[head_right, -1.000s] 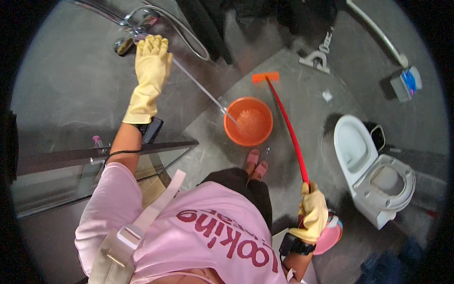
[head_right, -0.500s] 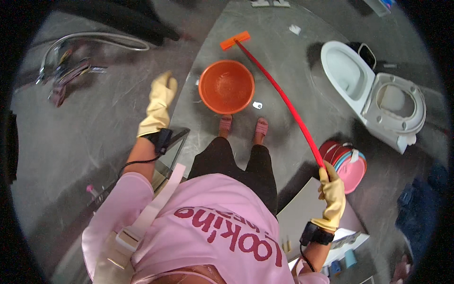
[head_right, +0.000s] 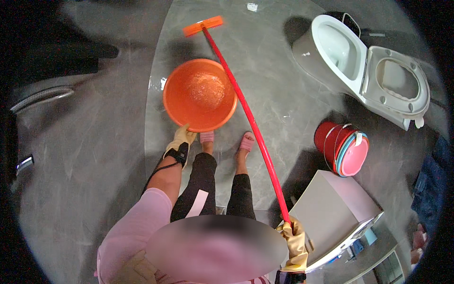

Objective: Clean the toilet and floor in a bathroom.

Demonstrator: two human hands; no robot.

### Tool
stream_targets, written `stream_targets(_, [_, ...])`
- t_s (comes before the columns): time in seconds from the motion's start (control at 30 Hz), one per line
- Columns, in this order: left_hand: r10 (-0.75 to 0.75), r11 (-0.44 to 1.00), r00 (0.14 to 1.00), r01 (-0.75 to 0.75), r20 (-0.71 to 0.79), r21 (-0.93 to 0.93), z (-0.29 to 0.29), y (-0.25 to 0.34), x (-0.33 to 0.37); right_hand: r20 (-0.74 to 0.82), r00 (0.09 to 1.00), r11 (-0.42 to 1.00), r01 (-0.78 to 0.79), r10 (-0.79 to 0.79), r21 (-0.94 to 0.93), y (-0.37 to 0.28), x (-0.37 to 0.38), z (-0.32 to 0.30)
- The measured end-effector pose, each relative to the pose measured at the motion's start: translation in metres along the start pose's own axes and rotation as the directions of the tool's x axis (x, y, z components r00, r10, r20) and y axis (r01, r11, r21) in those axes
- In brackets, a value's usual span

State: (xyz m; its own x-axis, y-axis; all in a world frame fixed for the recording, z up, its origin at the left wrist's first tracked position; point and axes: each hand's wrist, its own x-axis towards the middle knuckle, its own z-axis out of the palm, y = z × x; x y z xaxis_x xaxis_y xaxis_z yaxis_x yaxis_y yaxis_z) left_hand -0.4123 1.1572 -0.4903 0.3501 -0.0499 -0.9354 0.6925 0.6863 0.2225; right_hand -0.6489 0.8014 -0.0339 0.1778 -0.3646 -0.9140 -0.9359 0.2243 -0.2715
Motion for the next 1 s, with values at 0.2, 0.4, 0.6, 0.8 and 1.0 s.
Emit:
stream_targets(0.2, [0.157,0.954,0.966,-0.202,0.204,0.22,0.045,0.03,-0.02,-0.158,0.986,0.998,-0.055,0.051,-0.016,0.027,-0.008,-0.01])
stream_targets(0.4, [0.226,0.616,0.886,-0.451,0.404,0.645,0.033,0.063,0.002,-0.213,0.972,0.995,-0.089,0.095,0.039,0.066,-0.026,-0.016])
stream_targets(0.6, [0.112,0.838,0.987,-0.155,0.113,0.523,0.06,0.01,0.061,-0.313,0.933,0.983,-0.157,0.18,0.098,0.186,-0.064,-0.034])
stream_targets(0.8, [0.23,0.662,0.969,-0.222,0.088,0.716,0.087,-0.074,0.08,-0.347,0.897,0.961,-0.242,0.275,0.136,0.309,-0.118,-0.033])
stream_targets(1.0, [0.365,0.507,0.921,-0.319,0.136,0.801,0.11,-0.102,0.105,-0.191,0.914,0.901,-0.287,0.359,0.325,0.357,-0.118,-0.014])
